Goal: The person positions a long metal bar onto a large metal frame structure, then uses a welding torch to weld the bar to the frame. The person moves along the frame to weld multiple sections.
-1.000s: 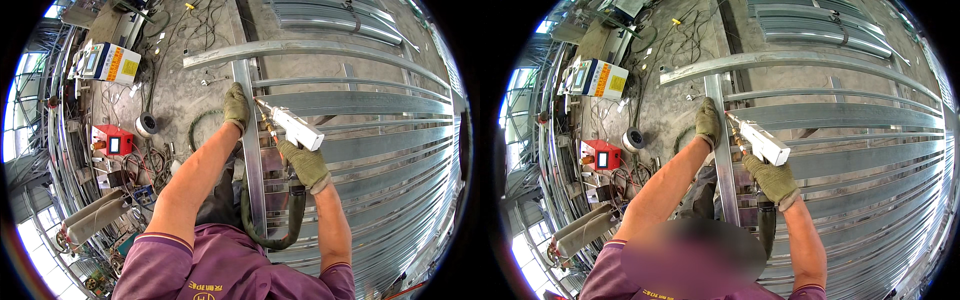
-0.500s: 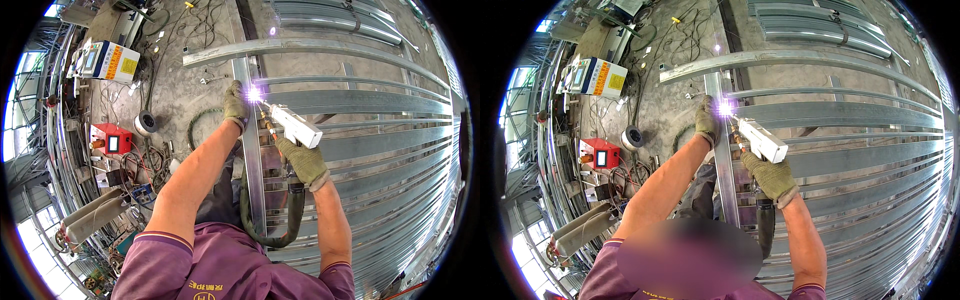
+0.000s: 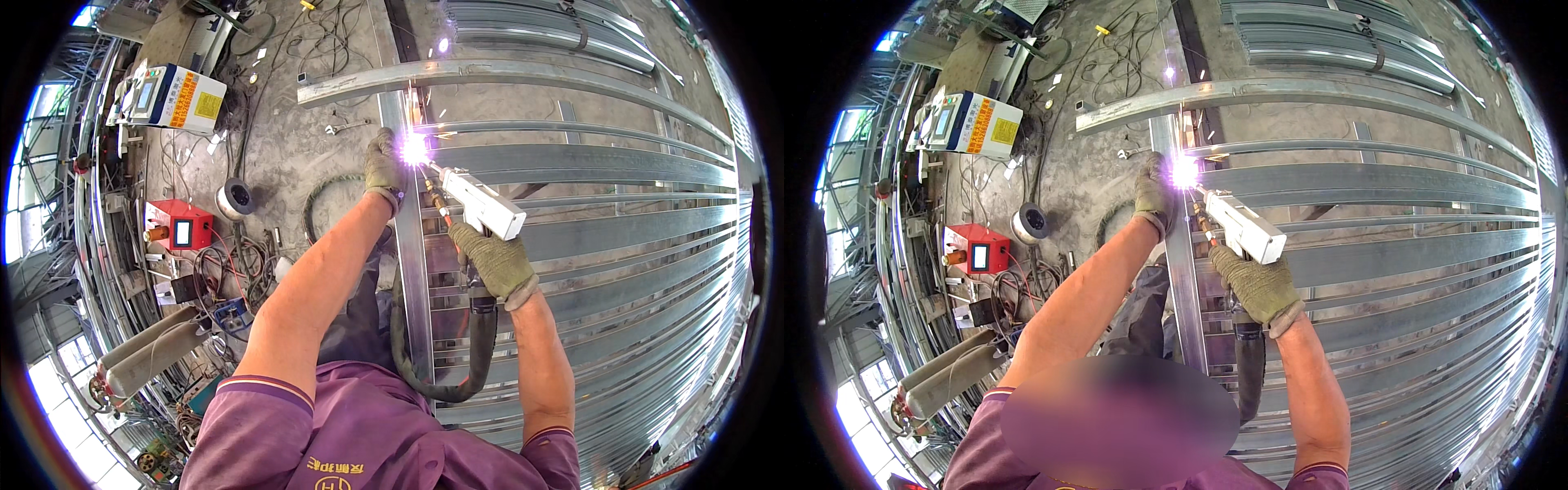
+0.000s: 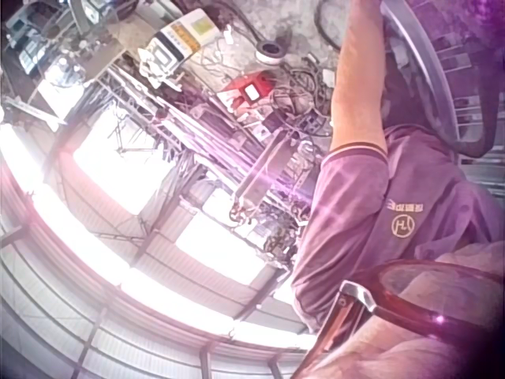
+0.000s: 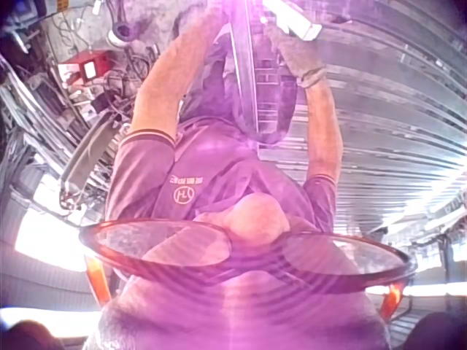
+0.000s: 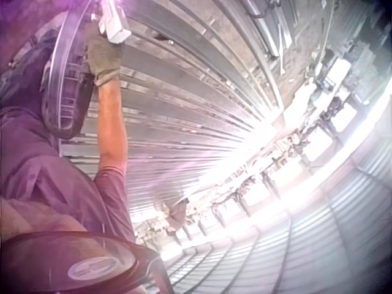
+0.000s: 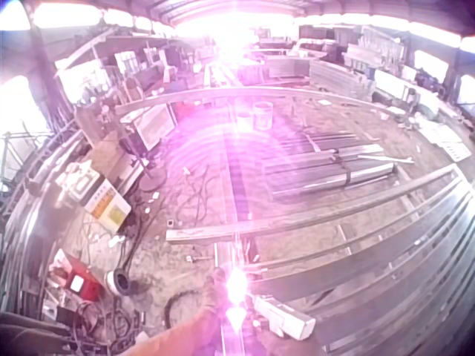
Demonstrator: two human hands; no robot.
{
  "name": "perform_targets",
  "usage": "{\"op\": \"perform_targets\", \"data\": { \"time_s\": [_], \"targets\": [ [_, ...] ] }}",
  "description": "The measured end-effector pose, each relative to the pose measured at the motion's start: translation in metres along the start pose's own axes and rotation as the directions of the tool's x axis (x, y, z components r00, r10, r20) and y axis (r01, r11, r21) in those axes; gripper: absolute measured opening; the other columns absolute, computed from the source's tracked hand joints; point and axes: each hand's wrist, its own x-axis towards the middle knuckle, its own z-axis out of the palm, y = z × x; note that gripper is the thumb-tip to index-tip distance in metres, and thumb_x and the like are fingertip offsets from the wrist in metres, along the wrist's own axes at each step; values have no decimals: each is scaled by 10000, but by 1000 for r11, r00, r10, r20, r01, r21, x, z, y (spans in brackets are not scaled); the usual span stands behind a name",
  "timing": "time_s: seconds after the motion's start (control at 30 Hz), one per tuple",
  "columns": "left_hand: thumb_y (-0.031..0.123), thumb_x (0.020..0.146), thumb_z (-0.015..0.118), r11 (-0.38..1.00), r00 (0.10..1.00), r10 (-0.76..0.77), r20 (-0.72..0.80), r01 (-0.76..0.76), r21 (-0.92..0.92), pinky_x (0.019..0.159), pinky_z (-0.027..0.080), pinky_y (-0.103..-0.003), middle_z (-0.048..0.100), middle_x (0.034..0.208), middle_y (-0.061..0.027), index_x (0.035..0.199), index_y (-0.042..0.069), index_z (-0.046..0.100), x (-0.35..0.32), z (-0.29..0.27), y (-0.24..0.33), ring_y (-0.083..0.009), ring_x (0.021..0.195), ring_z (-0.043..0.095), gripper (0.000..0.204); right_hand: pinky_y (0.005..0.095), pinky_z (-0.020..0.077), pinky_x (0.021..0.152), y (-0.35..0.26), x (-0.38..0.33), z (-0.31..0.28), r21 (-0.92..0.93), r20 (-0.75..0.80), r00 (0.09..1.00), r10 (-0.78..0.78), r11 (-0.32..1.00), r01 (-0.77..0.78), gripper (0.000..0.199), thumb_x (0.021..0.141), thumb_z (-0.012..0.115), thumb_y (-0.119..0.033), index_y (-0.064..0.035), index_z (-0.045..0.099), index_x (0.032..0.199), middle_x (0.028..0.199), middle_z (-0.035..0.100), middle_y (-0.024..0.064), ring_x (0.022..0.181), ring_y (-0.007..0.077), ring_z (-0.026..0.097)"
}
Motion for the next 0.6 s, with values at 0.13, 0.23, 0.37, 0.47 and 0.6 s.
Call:
{"op": "perform_targets", "data": {
  "time_s": [0.13, 0.23, 0.37, 0.47, 0.6],
  "targets": [
    [484, 1100, 467, 995, 1000, 8, -15, -6, 95, 837, 514, -411, 715, 989, -179, 1123, -32, 672, -7, 6, 8, -260, 900, 628, 555, 279, 482, 556, 0, -1, -2, -17, 11, 1000, -2, 1000, 2, 394, 955, 747, -207, -13, 662, 1286, 830, 678, 3, 637, 79, 574],
    [486, 1100, 468, 990, 1000, -4, 7, 3, 141, 826, 512, -411, 712, 973, -175, 1105, -31, 674, -8, 5, 10, -251, 886, 623, 556, 278, 485, 563, 8, -1, -3, -8, 1, 1000, -4, 1000, 4, 395, 955, 748, -211, -12, 661, 1285, 835, 682, 3, 641, 79, 576],
    [494, 1100, 464, 991, 1000, 28, 9, -29, 134, 816, 511, -414, 710, 961, -173, 1087, -33, 672, -5, 4, 9, -248, 871, 619, 566, 274, 490, 565, 4, -2, -2, -10, 4, 1000, 24, 1000, -24, 368, 953, 754, -210, -13, 671, 1253, 835, 676, 6, 647, 85, 583],
    [496, 1100, 462, 980, 981, 187, 45, -190, 52, 813, 510, -415, 709, 950, -173, 1078, -33, 672, 8, -5, -13, -252, 862, 619, 570, 260, 493, 561, 0, -4, 0, -28, 0, 1000, 2, 1000, -2, 315, 952, 762, -205, -16, 691, 1194, 820, 660, 8, 650, 91, 592],
    [491, 1099, 465, 991, 999, 29, 31, -33, 127, 811, 509, -422, 708, 933, -173, 1068, -33, 674, 1, 5, -3, -258, 848, 621, 565, 259, 494, 565, 9, -3, -4, -12, -14, 1000, -16, 1000, 16, 317, 955, 758, -205, -21, 690, 1204, 834, 664, 8, 659, 86, 593]
  ]
}}
